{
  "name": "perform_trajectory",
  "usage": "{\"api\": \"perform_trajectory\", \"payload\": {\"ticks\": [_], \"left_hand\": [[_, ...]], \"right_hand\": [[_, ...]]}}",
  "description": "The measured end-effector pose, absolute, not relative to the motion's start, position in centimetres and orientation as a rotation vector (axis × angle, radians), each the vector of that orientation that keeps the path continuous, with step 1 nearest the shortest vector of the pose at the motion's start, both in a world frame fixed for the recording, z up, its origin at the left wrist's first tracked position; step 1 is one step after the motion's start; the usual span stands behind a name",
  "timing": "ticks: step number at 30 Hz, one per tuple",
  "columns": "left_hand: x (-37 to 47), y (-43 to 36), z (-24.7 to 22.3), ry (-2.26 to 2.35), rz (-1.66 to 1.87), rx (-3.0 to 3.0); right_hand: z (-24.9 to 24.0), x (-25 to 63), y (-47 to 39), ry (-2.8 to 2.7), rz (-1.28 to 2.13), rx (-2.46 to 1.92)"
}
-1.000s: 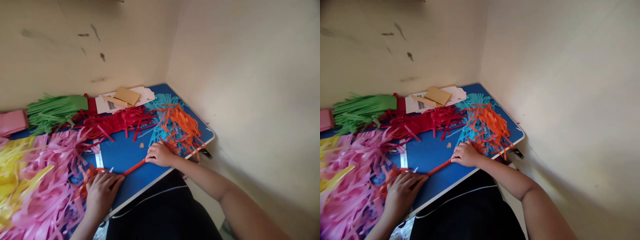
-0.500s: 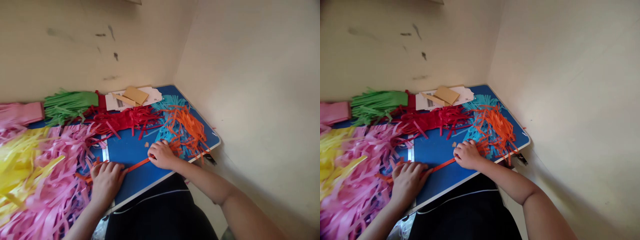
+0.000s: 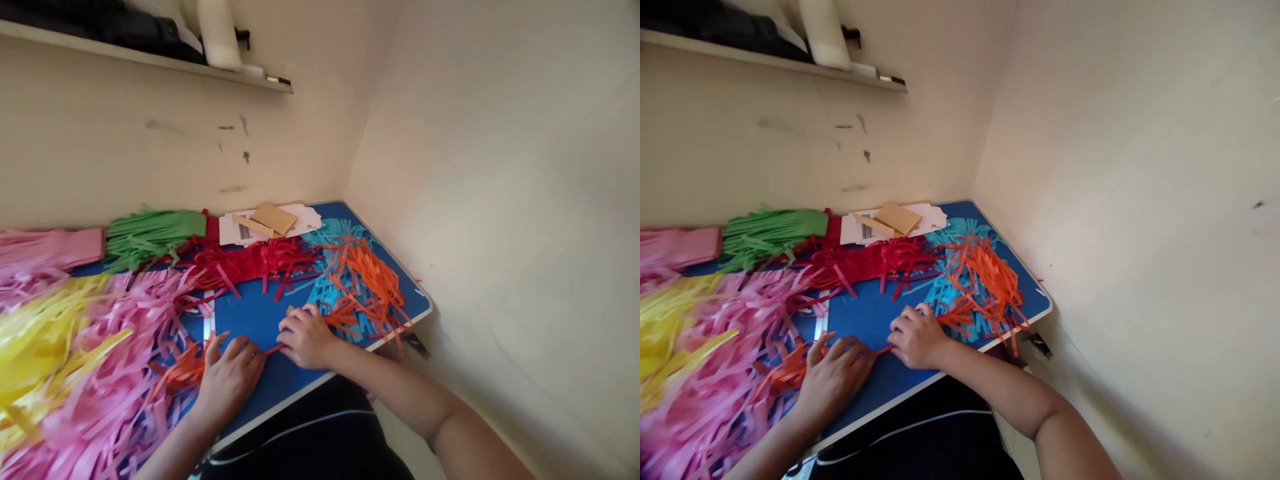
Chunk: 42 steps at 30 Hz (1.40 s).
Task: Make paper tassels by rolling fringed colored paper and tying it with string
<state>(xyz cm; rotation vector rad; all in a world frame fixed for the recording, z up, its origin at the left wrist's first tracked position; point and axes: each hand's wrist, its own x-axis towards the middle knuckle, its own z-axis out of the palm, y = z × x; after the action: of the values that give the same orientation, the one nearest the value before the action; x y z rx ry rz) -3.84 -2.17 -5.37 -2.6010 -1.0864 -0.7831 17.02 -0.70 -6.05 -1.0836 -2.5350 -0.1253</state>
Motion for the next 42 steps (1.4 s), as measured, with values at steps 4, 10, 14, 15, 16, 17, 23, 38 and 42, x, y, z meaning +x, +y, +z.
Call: {"api": "perform_trajectory", "payload": {"ticks": [4,10,14,15,16,17,23,38,42], "left_hand": [[-4.9,-2.9,-6.7,-1.077,-0.8,-2.63],[-8.0,-3.8,-7.8,-1.057,-0.636,-2.765],[-8.6,-3.3,-8.1,-1.136,-0.697,-2.827],[-8.5,-3.1,-8.0,-1.161,-0.727,-2.832],[-8.3,-2.9,-7.9,-1.181,-0.751,-2.84],[-8.1,-2.8,-7.8,-1.199,-0.765,-2.854],[-7.4,-2.5,-7.3,-1.293,-0.773,-2.855],[-4.5,-3.4,-5.2,-1.122,-0.369,-2.788],[-4.4,-2.8,-5.3,-0.998,-0.311,-2.81]], "right_hand": [[-6.6,16.7,-1.5,-2.586,-0.241,-0.982],[-7.6,20.7,-1.4,-2.513,-0.004,-0.992],[-7.6,21.7,-1.0,-2.48,0.224,-1.087],[-7.6,21.8,-0.9,-2.471,0.258,-1.108],[-7.5,21.8,-0.9,-2.464,0.289,-1.122],[-7.5,21.9,-0.9,-2.459,0.319,-1.127],[-7.1,22.4,-1.1,-2.444,0.425,-1.13],[-3.6,19.6,-0.8,-2.539,0.404,-1.449],[-3.2,20.0,-1.6,-2.714,0.173,-1.223]]}}
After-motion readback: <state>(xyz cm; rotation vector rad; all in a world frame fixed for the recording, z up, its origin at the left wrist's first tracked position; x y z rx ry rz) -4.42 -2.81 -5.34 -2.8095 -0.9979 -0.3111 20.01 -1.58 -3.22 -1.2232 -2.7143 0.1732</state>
